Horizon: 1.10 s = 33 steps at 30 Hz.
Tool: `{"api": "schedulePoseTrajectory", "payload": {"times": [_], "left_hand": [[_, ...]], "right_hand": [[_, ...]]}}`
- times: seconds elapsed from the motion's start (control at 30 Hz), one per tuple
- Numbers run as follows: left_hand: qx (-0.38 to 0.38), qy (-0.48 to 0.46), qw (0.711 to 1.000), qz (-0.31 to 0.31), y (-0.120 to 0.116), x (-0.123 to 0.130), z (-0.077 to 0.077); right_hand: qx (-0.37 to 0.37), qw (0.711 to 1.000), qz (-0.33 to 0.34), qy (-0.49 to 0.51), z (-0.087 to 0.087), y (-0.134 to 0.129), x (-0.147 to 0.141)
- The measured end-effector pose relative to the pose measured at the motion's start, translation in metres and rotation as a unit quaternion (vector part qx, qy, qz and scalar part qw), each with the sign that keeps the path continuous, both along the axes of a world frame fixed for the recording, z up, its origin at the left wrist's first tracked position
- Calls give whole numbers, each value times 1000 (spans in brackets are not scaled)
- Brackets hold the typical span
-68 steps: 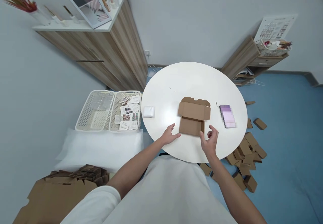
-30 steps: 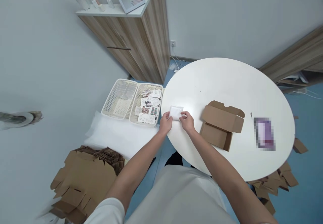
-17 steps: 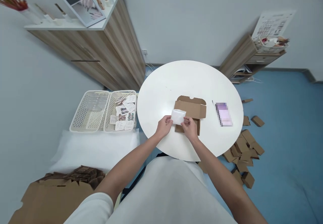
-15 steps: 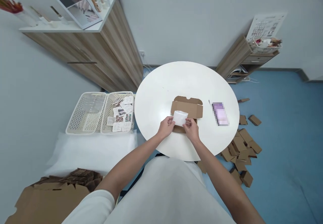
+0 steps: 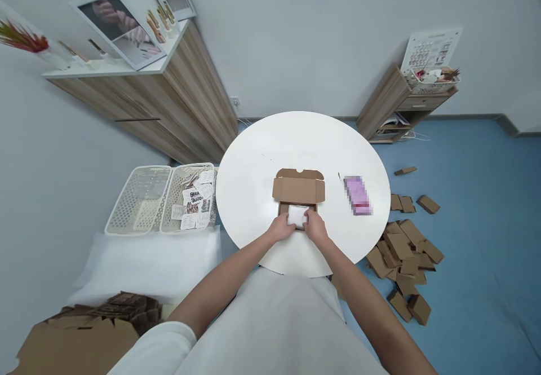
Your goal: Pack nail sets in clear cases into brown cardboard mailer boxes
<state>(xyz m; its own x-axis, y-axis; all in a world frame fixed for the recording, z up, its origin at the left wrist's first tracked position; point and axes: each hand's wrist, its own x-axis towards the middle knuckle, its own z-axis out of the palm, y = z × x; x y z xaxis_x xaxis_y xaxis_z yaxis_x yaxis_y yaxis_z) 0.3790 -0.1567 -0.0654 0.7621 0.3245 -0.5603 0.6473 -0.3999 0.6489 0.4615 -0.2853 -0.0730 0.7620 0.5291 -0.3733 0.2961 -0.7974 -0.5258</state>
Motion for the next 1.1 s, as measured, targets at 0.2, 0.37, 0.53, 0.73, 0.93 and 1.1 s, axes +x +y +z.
{"api": "schedulePoseTrajectory", "payload": {"times": [0.2, 0.37, 0.53, 0.73, 0.93, 1.1], "left_hand": [[53, 41, 997, -49, -5, 3, 13], [73, -82, 990, 86, 23, 2, 23], [-35, -56, 964, 256, 69, 15, 22], [-211, -77, 944, 240, 72, 37, 22], [-220, -131, 941, 222, 72, 36, 30], [-167, -135, 963, 161, 77, 16, 36]], "right_hand": [[-24, 997, 64, -21, 4, 1, -3], [128, 990, 3, -52, 13, -23, 32], [241, 933, -231, 137, 9, -37, 86], [315, 859, -228, 332, 12, -15, 94], [363, 865, -152, 311, 29, -9, 85], [333, 894, -142, 263, 32, -21, 72]]}}
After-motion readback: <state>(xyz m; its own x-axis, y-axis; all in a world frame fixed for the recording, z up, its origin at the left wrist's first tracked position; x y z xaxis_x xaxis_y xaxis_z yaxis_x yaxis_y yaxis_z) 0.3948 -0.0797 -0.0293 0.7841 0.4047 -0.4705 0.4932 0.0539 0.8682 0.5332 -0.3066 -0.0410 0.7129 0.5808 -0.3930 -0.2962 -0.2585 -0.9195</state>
